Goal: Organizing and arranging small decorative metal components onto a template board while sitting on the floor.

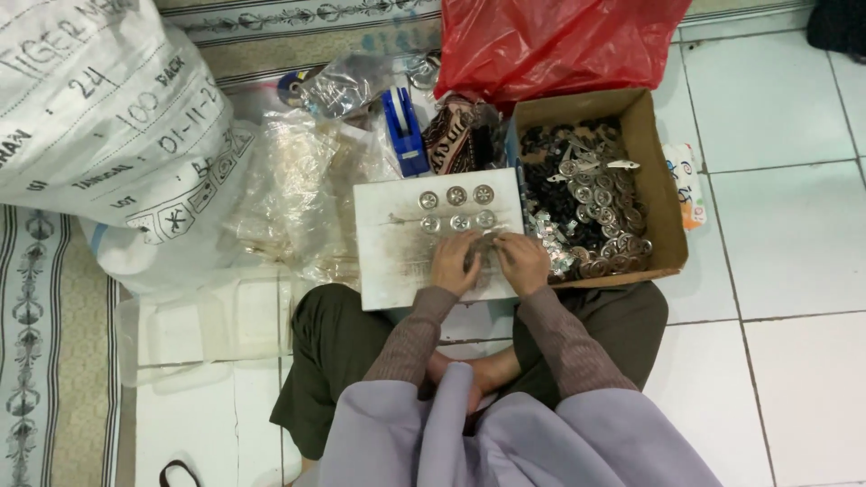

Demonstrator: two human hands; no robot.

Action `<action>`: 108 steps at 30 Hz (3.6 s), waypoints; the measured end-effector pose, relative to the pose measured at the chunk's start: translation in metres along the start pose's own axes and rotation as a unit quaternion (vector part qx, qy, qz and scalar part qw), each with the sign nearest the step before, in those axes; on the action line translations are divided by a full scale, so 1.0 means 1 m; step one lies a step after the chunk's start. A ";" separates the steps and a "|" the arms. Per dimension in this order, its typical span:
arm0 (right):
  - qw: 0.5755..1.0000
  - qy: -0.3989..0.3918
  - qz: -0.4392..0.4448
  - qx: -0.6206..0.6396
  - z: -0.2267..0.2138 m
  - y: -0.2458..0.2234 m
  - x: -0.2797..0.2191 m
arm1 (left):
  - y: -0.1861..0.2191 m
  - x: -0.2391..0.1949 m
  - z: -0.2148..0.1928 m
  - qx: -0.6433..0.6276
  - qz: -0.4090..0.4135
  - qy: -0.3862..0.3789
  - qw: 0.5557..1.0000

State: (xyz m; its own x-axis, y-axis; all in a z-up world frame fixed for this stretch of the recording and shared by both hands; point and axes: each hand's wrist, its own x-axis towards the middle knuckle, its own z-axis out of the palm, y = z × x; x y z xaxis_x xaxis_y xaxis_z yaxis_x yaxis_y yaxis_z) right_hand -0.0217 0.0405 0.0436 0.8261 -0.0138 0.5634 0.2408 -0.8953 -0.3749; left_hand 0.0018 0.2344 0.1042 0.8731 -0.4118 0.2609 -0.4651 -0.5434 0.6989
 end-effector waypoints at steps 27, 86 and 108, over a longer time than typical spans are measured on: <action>0.993 -0.071 -0.066 -0.064 -0.027 -0.031 0.017 | -0.036 -0.023 0.049 0.186 0.062 0.019 0.980; 0.873 -0.147 0.464 -0.034 -0.065 0.172 -0.010 | 0.031 0.088 0.259 0.181 0.068 -0.087 0.977; 0.906 -0.227 0.355 0.050 -0.086 0.130 -0.008 | 0.044 0.087 0.240 0.167 0.088 -0.246 0.950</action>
State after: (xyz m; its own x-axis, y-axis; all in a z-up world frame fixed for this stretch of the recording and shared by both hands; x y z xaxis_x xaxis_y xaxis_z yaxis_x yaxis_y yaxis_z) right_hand -0.0407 -0.1135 0.0536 0.9100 -0.3641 -0.1983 -0.4062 -0.6875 -0.6019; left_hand 0.0219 -0.0008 -0.0017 0.6408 -0.7662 -0.0468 -0.6907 -0.6021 0.4005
